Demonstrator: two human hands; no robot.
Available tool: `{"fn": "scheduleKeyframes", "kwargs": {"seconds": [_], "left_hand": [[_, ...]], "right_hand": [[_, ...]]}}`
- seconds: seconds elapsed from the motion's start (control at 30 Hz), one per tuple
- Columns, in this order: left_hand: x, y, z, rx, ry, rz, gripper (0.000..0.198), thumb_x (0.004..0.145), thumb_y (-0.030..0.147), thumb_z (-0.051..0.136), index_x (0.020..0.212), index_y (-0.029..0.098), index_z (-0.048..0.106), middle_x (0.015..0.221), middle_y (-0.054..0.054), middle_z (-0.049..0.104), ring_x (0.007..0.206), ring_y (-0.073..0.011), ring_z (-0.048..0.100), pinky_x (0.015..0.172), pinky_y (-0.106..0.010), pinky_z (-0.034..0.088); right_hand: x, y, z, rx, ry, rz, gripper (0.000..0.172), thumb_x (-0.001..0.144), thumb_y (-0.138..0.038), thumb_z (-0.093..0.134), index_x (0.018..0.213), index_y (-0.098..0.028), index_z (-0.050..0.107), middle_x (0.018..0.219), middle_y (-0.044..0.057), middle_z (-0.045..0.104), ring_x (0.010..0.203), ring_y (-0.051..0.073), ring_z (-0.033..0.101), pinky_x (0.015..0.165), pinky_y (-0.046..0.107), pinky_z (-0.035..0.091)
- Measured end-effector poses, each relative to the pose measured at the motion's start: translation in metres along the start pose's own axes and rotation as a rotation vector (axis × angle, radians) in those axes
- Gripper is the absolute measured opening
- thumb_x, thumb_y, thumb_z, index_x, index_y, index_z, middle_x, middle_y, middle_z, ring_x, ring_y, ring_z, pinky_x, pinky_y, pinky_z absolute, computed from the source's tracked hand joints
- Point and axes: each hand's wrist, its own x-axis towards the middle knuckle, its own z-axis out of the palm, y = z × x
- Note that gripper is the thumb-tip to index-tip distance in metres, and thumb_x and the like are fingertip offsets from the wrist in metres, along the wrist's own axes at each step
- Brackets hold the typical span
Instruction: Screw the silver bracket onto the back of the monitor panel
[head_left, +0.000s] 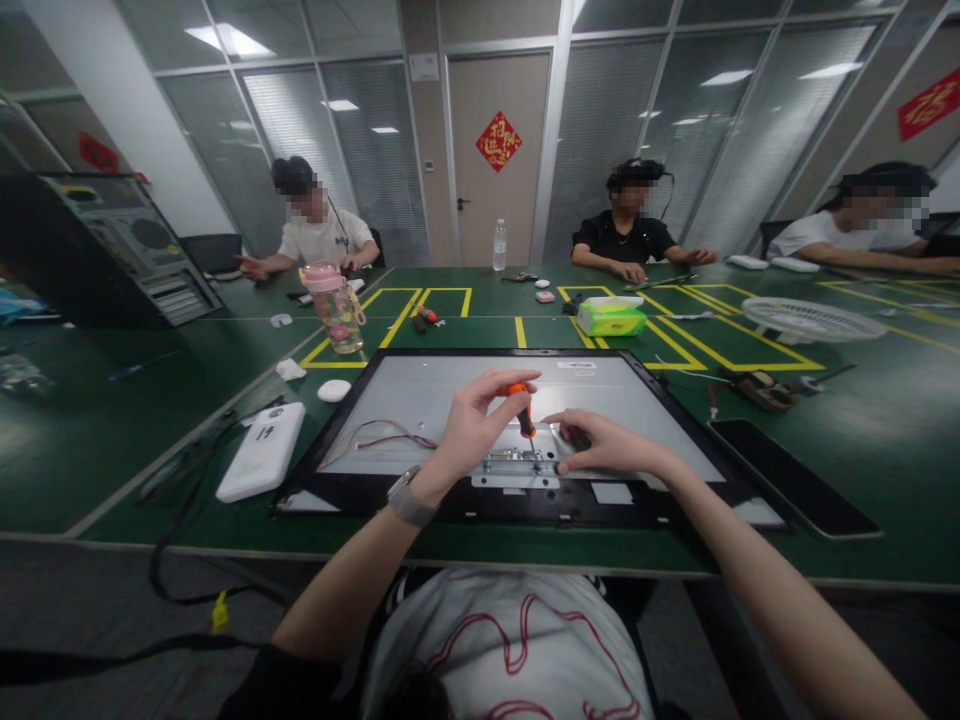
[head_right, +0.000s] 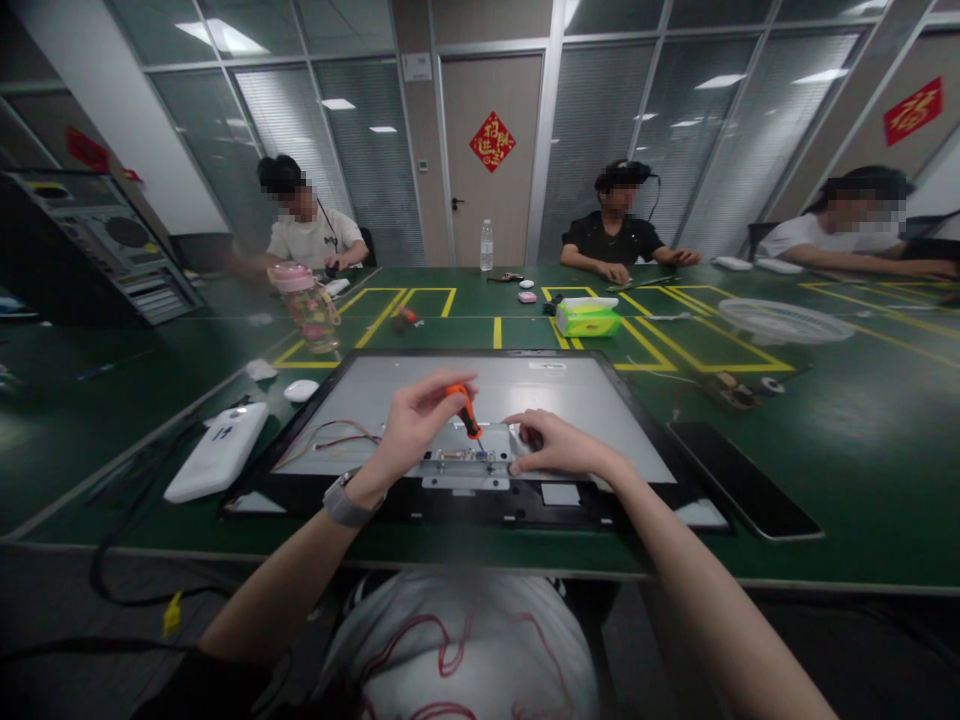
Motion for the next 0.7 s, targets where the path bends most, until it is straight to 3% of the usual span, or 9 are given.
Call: {"fn": "scheduleKeyframes", "kwargs": {"seconds": [0.17, 0.27, 0.4, 0.53, 0.63, 0.7], "left_hand": [[0.002, -0.006, -0.002, 0.071, 0.092, 0.058, 0.015, 0.074, 0.029, 0.079, 0.088, 0.023, 0.077, 0.083, -0.001, 0.058, 0.081, -0.0128, 0.055, 0.076, -0.026, 0.047], [0.002, -0.003, -0.002, 0.073, 0.082, 0.053, 0.017, 0.079, 0.027, 0.075, 0.095, 0.024, 0.077, 0.088, -0.002, 0.058, 0.085, -0.0135, 0.056, 0.08, -0.027, 0.048], [0.001, 0.004, -0.002, -0.017, -0.038, 0.017, 0.029, 0.094, 0.026, 0.054, 0.12, 0.024, 0.067, 0.102, -0.007, 0.066, 0.1, -0.0175, 0.061, 0.094, -0.035, 0.046], [0.0, 0.0, -0.002, 0.039, -0.021, 0.039, 0.026, 0.089, 0.035, 0.063, 0.111, 0.025, 0.072, 0.114, -0.009, 0.061, 0.112, -0.0213, 0.056, 0.098, -0.037, 0.044], [-0.001, -0.007, -0.001, 0.099, 0.08, 0.074, 0.026, 0.078, 0.037, 0.075, 0.101, 0.025, 0.075, 0.106, -0.006, 0.054, 0.096, -0.0171, 0.056, 0.086, -0.031, 0.047], [-0.001, -0.01, 0.001, 0.121, 0.117, 0.082, 0.022, 0.079, 0.034, 0.075, 0.098, 0.024, 0.075, 0.098, -0.004, 0.054, 0.088, -0.0146, 0.055, 0.081, -0.029, 0.048]], "right_hand": [[-0.001, -0.004, -0.001, -0.018, -0.003, 0.003, 0.069, 0.069, -0.049, 0.077, 0.127, -0.017, 0.059, 0.087, 0.003, 0.056, 0.079, 0.02, 0.054, 0.072, 0.032, 0.045], [-0.001, -0.005, -0.002, -0.008, -0.003, 0.002, 0.068, 0.069, -0.05, 0.077, 0.127, -0.017, 0.06, 0.088, 0.003, 0.056, 0.079, 0.02, 0.054, 0.073, 0.032, 0.046], [-0.001, -0.003, -0.001, 0.002, -0.002, 0.014, 0.071, 0.068, -0.05, 0.078, 0.127, -0.016, 0.059, 0.088, 0.003, 0.056, 0.081, 0.021, 0.055, 0.075, 0.033, 0.046], [-0.001, -0.002, -0.001, 0.008, -0.003, 0.0, 0.07, 0.068, -0.05, 0.078, 0.127, -0.017, 0.06, 0.088, 0.003, 0.056, 0.081, 0.021, 0.055, 0.075, 0.033, 0.047], [-0.001, -0.003, -0.001, -0.001, 0.0, -0.004, 0.069, 0.069, -0.05, 0.078, 0.127, -0.018, 0.06, 0.089, 0.003, 0.057, 0.081, 0.021, 0.055, 0.075, 0.033, 0.047], [-0.001, -0.003, -0.001, -0.006, 0.001, -0.005, 0.068, 0.069, -0.049, 0.078, 0.127, -0.019, 0.06, 0.089, 0.003, 0.057, 0.081, 0.021, 0.055, 0.075, 0.032, 0.047]]}}
